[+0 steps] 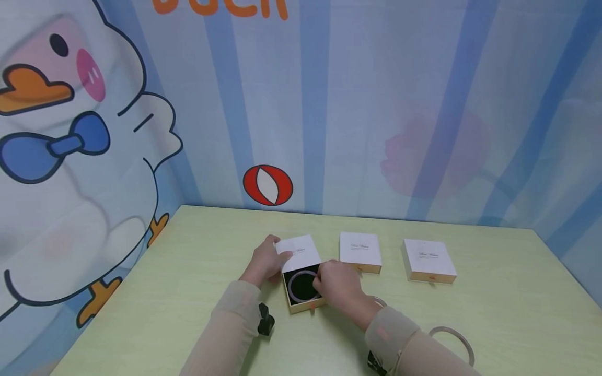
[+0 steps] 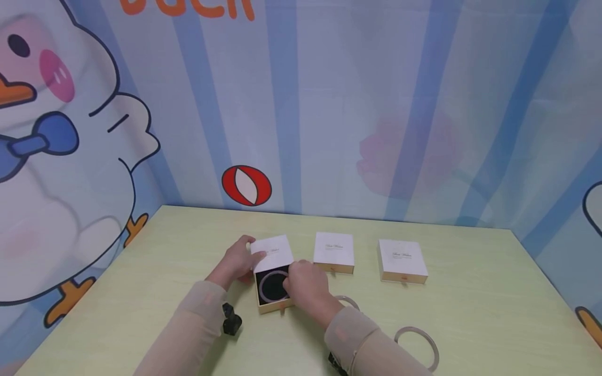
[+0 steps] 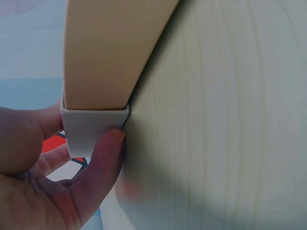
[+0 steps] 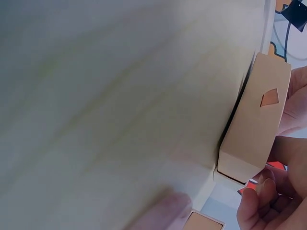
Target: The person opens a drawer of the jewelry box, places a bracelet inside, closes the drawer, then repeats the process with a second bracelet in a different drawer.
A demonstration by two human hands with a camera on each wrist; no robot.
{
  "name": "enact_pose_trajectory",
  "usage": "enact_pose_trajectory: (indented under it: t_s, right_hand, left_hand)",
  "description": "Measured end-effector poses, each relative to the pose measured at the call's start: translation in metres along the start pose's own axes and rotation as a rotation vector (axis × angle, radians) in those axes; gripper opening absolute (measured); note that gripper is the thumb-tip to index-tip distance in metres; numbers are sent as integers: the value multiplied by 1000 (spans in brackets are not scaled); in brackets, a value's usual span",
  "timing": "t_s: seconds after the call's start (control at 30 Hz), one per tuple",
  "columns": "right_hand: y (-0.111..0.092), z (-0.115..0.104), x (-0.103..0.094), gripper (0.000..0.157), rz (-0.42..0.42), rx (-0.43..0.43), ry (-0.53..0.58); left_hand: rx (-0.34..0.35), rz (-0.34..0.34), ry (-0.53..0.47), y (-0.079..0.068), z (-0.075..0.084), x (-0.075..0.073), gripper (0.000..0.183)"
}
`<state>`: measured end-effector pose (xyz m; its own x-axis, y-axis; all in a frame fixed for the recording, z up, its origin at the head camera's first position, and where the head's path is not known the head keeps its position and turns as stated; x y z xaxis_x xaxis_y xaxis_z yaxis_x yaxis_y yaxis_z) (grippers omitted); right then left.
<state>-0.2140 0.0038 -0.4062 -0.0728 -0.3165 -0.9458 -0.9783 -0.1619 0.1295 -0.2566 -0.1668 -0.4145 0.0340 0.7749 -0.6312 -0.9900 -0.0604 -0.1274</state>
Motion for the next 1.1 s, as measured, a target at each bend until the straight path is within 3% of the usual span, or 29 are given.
enact_pose_trajectory:
  t_s: [0.57, 1.0, 1.1]
  right_hand:
    - [-1, -1, 1, 28, -41, 2, -41]
    - [-5, -2, -8, 30, -109, 36, 71]
    - [-7, -2, -11, 38, -141, 51, 91]
  left_hand:
    - [1, -4, -5, -2, 0, 0, 55]
    - [-2, 2, -15, -4, 5, -2, 54]
    - [-4, 1, -15, -5, 5, -3, 54]
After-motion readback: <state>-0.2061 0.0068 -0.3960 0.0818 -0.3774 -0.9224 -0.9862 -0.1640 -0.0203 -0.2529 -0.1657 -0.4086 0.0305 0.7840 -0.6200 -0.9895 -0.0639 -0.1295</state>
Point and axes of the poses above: each hand's wrist, its own y-axis towards the middle knuckle, its own x-axis out of the palm, z = x × y, the point moved 2 cm from there along y, towards the middle knuckle, and after that the axes turned 11 degrees about x, right-handed, at the moved point
